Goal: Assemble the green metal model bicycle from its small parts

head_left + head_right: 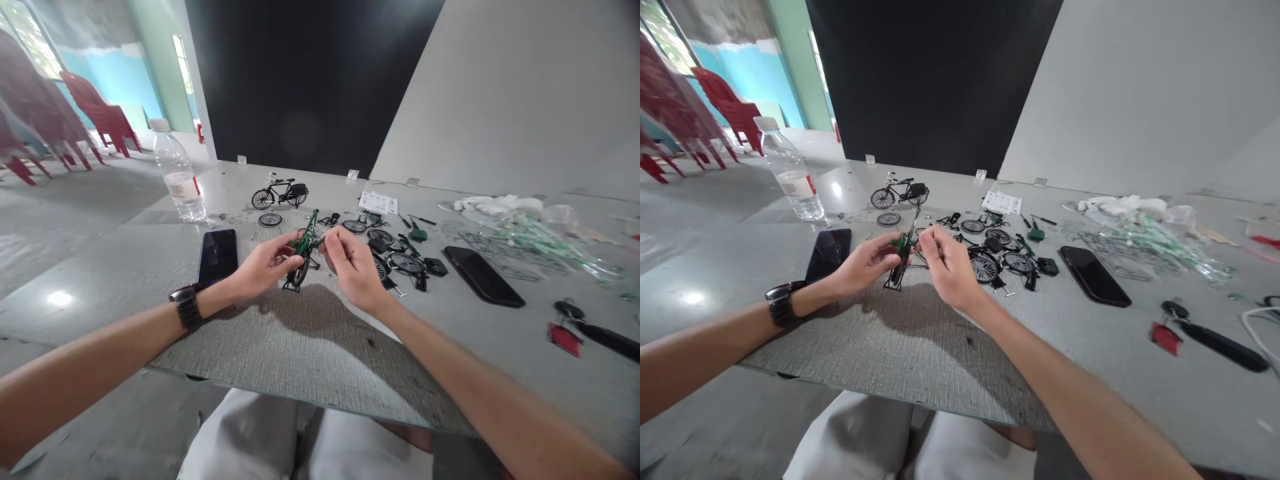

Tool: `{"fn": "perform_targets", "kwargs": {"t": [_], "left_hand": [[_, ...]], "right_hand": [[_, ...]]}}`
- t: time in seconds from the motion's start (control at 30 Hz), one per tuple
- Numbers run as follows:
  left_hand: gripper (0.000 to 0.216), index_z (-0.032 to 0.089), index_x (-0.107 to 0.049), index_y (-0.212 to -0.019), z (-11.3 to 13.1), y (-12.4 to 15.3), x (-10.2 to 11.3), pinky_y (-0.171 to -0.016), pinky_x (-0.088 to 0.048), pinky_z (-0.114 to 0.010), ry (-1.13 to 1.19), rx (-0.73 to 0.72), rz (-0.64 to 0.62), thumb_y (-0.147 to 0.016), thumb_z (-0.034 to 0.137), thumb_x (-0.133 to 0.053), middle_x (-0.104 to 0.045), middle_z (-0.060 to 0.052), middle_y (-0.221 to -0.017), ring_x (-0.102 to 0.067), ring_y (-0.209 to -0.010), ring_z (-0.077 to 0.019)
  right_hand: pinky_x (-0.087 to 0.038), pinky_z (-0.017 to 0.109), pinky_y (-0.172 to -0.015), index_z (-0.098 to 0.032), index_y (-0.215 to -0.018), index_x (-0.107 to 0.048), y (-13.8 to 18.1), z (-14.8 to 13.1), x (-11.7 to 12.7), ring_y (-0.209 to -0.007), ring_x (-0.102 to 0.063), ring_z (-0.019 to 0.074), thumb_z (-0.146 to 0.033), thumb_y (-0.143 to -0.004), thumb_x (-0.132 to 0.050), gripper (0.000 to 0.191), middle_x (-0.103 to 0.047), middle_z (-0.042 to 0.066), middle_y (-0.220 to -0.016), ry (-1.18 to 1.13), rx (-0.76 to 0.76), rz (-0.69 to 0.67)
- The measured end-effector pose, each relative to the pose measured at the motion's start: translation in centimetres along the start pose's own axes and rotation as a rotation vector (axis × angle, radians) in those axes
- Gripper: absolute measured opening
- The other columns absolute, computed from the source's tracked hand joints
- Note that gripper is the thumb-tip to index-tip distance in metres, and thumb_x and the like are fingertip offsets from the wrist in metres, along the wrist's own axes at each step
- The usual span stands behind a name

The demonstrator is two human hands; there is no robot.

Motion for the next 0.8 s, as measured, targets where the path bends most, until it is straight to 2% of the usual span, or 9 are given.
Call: {"fn": "perform_targets", "kwargs": {"t": [0.13, 0.23, 0.37, 0.47, 0.63, 0.8], "left_hand": [[0.054, 0.013, -0.053, -0.136, 0.2, 0.2, -0.4, -0.092, -0.053, -0.043, 0.04, 0.027, -0.006, -0.09, 0.037, -0.065, -0.067, -0.016, -0.124, -0.065, -0.106, -0.0245], [0.051, 0.013, -0.055, -0.133, 0.1, 0.0, 0.0, -0.09, -0.054, -0.043, 0.041, 0.032, 0.046, -0.09, 0.037, -0.065, -0.069, -0.015, -0.119, -0.066, -0.105, -0.0243], [0.046, 0.013, -0.057, -0.129, 0.0, -0.4, 0.7, -0.091, -0.054, -0.041, 0.02, 0.006, 0.12, -0.091, 0.038, -0.064, -0.069, -0.014, -0.117, -0.065, -0.105, -0.0234], [0.041, 0.011, -0.06, -0.123, 0.0, -0.5, 0.5, -0.092, -0.053, -0.042, -0.006, 0.005, 0.063, -0.092, 0.039, -0.062, -0.07, -0.015, -0.114, -0.066, -0.103, -0.0238], [0.053, 0.013, -0.054, -0.135, -0.1, -0.1, -0.1, -0.095, -0.052, -0.045, 0.032, 0.029, 0.003, -0.089, 0.037, -0.065, -0.064, -0.017, -0.131, -0.066, -0.105, -0.0239], [0.05, 0.012, -0.055, -0.135, 0.3, 0.0, -0.4, -0.095, -0.052, -0.047, 0.11, 0.021, -0.013, -0.092, 0.036, -0.063, -0.067, -0.018, -0.126, -0.067, -0.107, -0.0255]], "right_hand": [[-0.027, 0.027, -0.051, -0.023, -0.08, -0.044, -0.3, 1.3, -0.4, -0.052, -0.034, 0.0107, -0.057, -0.1, -0.044, 0.039, -0.039, -0.006, -0.06, 0.0, -0.072, -0.033], [-0.028, 0.027, -0.052, -0.023, -0.075, -0.041, 0.1, 1.3, -1.0, -0.053, -0.036, 0.011, -0.057, -0.101, -0.04, 0.043, -0.04, -0.005, -0.059, 0.067, -0.061, -0.065], [-0.027, 0.028, -0.052, -0.022, -0.08, -0.048, 0.5, 0.1, -1.0, -0.052, -0.036, 0.0108, -0.053, -0.103, -0.038, 0.04, -0.04, -0.005, -0.059, 0.104, -0.017, -0.072], [-0.024, 0.028, -0.05, -0.021, -0.084, -0.055, 0.3, -0.5, -0.5, -0.05, -0.031, 0.0104, -0.052, -0.102, -0.042, 0.038, -0.036, -0.006, -0.057, 0.075, -0.007, -0.036], [-0.025, 0.027, -0.049, -0.023, -0.084, -0.048, -0.3, 0.7, 0.1, -0.049, -0.03, 0.0102, -0.057, -0.1, -0.045, 0.038, -0.035, -0.007, -0.058, -0.06, -0.099, 0.046], [-0.029, 0.026, -0.054, -0.021, -0.077, -0.049, -0.2, 1.1, -0.5, -0.055, -0.038, 0.0111, -0.057, -0.1, -0.042, 0.043, -0.042, -0.004, -0.061, 0.102, -0.054, -0.013]]}}
Point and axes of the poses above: each hand's wrist, its own y-axis away from the middle knuckle, its own x-axis out of the back of the hand, z = x × y, the point moved 5 cm from there along -y, towards the middle knuckle
